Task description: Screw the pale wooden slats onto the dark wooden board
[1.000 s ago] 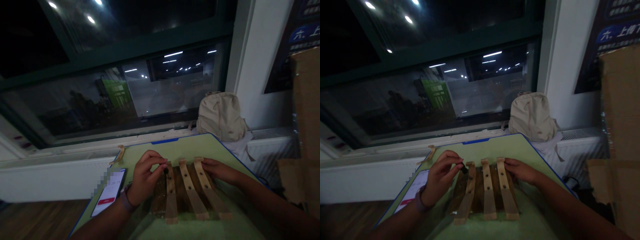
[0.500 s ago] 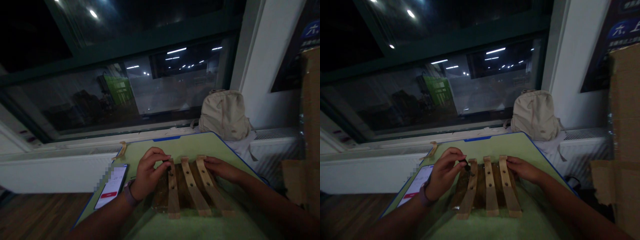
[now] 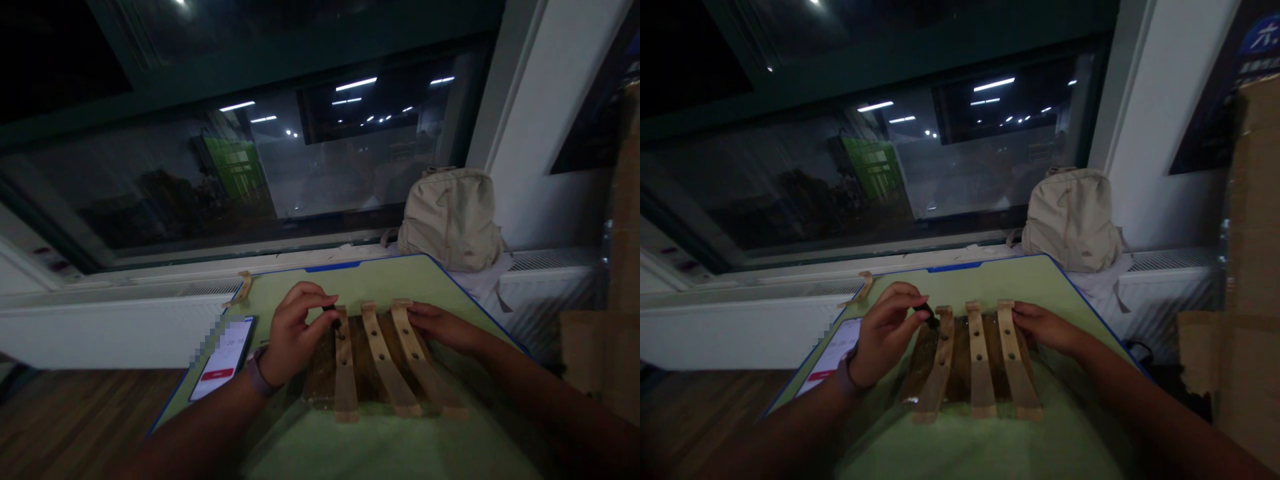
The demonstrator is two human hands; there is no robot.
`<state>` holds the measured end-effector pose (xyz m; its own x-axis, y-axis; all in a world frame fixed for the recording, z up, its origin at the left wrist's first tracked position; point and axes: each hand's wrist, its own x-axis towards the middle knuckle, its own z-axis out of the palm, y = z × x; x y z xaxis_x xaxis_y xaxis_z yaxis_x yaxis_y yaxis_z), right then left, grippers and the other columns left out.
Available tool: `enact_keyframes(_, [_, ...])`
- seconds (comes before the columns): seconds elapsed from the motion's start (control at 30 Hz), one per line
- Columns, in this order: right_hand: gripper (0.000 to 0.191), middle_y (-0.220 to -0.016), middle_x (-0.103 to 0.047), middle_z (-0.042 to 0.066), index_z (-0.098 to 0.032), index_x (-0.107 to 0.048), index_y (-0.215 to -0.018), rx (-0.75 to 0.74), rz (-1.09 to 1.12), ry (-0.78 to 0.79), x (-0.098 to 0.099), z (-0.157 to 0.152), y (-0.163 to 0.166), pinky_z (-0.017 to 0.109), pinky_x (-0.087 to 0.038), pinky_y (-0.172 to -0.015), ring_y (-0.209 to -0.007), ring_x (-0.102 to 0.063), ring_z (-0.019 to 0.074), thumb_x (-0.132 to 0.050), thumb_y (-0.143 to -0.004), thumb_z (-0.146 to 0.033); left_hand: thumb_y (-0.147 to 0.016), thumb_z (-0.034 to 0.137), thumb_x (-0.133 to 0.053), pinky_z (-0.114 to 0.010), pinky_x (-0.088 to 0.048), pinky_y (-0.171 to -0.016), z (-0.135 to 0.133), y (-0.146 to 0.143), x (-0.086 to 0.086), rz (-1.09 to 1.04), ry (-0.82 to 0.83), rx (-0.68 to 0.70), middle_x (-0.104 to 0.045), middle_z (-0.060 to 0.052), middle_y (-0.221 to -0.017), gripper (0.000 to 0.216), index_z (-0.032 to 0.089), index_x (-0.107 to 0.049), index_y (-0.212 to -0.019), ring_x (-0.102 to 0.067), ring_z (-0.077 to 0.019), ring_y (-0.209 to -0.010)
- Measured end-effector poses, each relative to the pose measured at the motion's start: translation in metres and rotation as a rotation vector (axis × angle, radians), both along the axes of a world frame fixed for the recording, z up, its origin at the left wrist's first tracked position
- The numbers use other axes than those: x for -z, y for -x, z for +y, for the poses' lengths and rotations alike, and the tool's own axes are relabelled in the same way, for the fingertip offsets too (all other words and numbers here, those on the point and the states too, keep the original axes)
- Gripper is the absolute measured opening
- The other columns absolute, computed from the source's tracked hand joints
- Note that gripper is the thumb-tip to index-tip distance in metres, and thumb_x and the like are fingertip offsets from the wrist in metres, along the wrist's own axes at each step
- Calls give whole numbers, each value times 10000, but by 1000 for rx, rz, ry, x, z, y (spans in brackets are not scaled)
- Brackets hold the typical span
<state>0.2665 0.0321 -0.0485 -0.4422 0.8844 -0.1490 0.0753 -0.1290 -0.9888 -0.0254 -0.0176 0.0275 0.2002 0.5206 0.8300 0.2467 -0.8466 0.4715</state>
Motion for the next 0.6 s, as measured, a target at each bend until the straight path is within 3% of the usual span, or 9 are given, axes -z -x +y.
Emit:
enact_keyframes(0.23, [418, -1103, -722, 93, -212, -687, -1109, -21, 2, -55, 1, 1, -1, 353, -529, -792, -968, -679, 257, -670, -790, -483, -917, 78, -515, -291, -504, -850, -3, -1, -6, 87, 30, 29, -668, -58, -990, 309, 226, -638, -1158, -615, -146, -973])
enact_keyframes(0.43, [448, -1062, -732, 94, -218, -664, -1161, -18, -6, -27, 4, 3, -3, 360, -543, -759, -943, -687, 261, -671, -794, -476, -811, 183, -714, -275, -501, -741, -3, -3, -7, 42, -4, 17, -586, -45, -917, 186, 220, -706, -993, -585, -151, -868])
enact_keyframes(0.6, [435, -1053, -730, 94, -212, -663, -1153, -27, 16, -4, -1, 0, 0, 339, -534, -727, -889, -690, 244, -662, -800, -467, -879, 162, -623, -271, -516, -734, -2, -2, -1, 39, 74, -10, -618, -48, -934, 284, 240, -655, -1151, -609, -146, -862])
